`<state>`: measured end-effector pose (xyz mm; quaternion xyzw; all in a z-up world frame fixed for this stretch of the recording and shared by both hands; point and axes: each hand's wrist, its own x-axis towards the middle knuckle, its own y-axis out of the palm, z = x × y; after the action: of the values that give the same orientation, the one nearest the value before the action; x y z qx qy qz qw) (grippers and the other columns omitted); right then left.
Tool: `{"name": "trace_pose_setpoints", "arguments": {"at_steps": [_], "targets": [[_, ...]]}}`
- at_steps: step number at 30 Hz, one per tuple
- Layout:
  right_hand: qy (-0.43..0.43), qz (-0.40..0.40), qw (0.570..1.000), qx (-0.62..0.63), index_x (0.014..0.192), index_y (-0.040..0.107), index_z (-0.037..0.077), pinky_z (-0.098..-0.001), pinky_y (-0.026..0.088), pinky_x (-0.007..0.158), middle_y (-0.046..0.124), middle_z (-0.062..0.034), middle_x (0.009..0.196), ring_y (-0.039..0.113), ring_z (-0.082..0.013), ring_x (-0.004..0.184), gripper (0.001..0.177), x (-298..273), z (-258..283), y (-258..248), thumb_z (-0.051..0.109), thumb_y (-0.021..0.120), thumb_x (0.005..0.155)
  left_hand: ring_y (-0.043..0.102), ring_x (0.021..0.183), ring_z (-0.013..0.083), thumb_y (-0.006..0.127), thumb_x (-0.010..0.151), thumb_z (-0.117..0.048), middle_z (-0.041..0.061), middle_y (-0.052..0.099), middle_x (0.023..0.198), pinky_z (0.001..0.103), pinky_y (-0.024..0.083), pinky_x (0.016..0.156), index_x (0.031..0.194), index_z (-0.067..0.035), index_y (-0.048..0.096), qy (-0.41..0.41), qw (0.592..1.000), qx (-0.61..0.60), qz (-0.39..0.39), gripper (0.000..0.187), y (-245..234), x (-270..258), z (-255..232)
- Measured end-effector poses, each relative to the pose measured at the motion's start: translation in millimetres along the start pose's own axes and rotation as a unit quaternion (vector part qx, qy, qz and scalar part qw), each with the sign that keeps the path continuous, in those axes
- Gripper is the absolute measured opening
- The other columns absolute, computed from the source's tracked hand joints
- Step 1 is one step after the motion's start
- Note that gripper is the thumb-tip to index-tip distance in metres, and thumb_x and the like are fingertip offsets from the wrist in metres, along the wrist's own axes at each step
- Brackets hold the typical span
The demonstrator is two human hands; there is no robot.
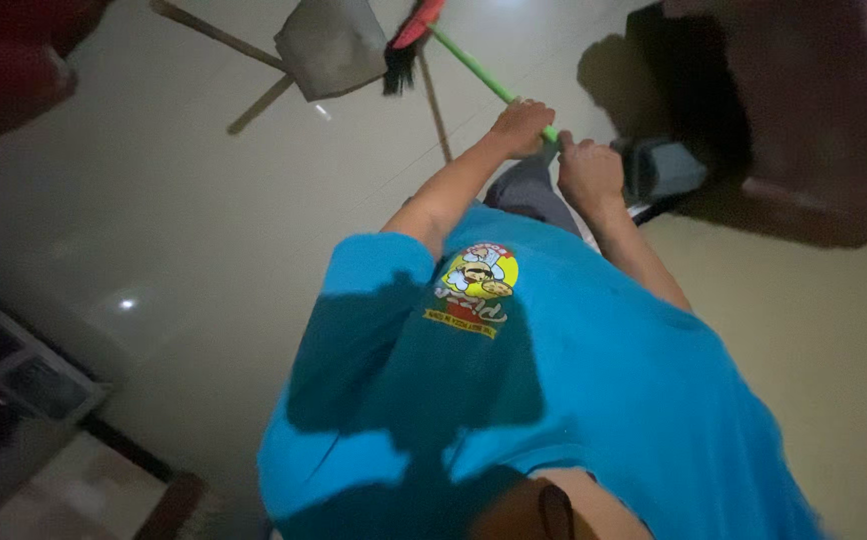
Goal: The person sweeps the floor using a broom, pushing debris into a dustpan.
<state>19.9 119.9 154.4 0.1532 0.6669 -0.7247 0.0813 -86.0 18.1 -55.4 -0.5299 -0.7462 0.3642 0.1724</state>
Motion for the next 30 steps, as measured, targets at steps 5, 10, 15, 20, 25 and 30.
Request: {"name": "trace_pose_setpoints", "arguments": {"at_steps": [5, 10, 15, 20, 25, 30], "targets": [[0.012, 0.055, 0.997, -0.046, 0.124, 0.072, 0.011, -0.0438, 0.054, 0.052, 0.07, -0.0183, 0.08, 0.07, -0.0307, 0.062, 0.025, -2, -65, -40, 0.021, 0.057, 0.106, 0.065, 0.097, 0.0396, 0.072, 0.08, -0.014, 0.012, 0.07, 0.094, 0.057, 0.047, 0.084, 0.096, -0.013, 0.064, 0.035, 0.994, -0.097, -0.047, 0.018, -19, 45, -40], [0.026, 0.079, 0.996, -0.015, 0.138, 0.07, 0.018, -0.0449, 0.054, 0.053, 0.071, -0.0188, 0.076, 0.068, -0.0318, 0.059, 0.042, -37, -139, -106, 0.019, 0.06, 0.097, 0.065, 0.096, 0.0412, 0.072, 0.081, -0.016, 0.013, 0.07, 0.094, 0.056, 0.049, 0.083, 0.094, -0.011, 0.063, 0.087, 0.985, -0.139, -0.049, 0.017, -3, 105, -117], [-0.032, 0.138, 0.987, -0.08, 0.126, 0.072, 0.011, -0.045, 0.055, 0.051, 0.071, -0.0167, 0.073, 0.07, -0.0331, 0.062, 0.029, -27, -168, -82, 0.016, 0.055, 0.103, 0.064, 0.101, 0.0423, 0.073, 0.087, -0.023, 0.016, 0.069, 0.1, 0.055, 0.049, 0.085, 0.098, -0.011, 0.063, 0.088, 0.981, -0.172, 0.013, 0.019, 18, 128, -128], [-0.109, 0.112, 0.983, -0.1, 0.112, 0.071, 0.005, -0.0439, 0.056, 0.057, 0.073, -0.0163, 0.079, 0.072, -0.0335, 0.069, 0.021, 23, -145, -36, 0.015, 0.058, 0.099, 0.064, 0.106, 0.0386, 0.068, 0.088, -0.017, 0.013, 0.069, 0.104, 0.054, 0.05, 0.084, 0.097, -0.01, 0.062, -0.058, 0.986, -0.154, -0.03, 0.014, 11, 95, -88], [-0.151, 0.06, 0.981, -0.103, 0.125, 0.07, 0.008, -0.0424, 0.056, 0.061, 0.074, -0.0158, 0.082, 0.073, -0.0307, 0.073, 0.036, 71, -135, -23, 0.015, 0.061, 0.091, 0.062, 0.105, 0.0414, 0.071, 0.085, -0.014, 0.017, 0.068, 0.105, 0.054, 0.05, 0.086, 0.104, -0.007, 0.062, -0.072, 0.98, -0.118, -0.141, 0.022, -4, 91, -44], [-0.18, 0.036, 0.977, -0.106, 0.142, 0.065, 0.015, -0.0423, 0.055, 0.05, 0.071, -0.0167, 0.079, 0.071, -0.0317, 0.062, 0.051, 70, -154, -4, 0.012, 0.059, 0.091, 0.063, 0.1, 0.0401, 0.069, 0.081, -0.012, 0.016, 0.068, 0.098, 0.057, 0.046, 0.09, 0.099, -0.01, 0.063, -0.121, 0.986, -0.045, -0.107, 0.019, -6, 95, -39]]}}
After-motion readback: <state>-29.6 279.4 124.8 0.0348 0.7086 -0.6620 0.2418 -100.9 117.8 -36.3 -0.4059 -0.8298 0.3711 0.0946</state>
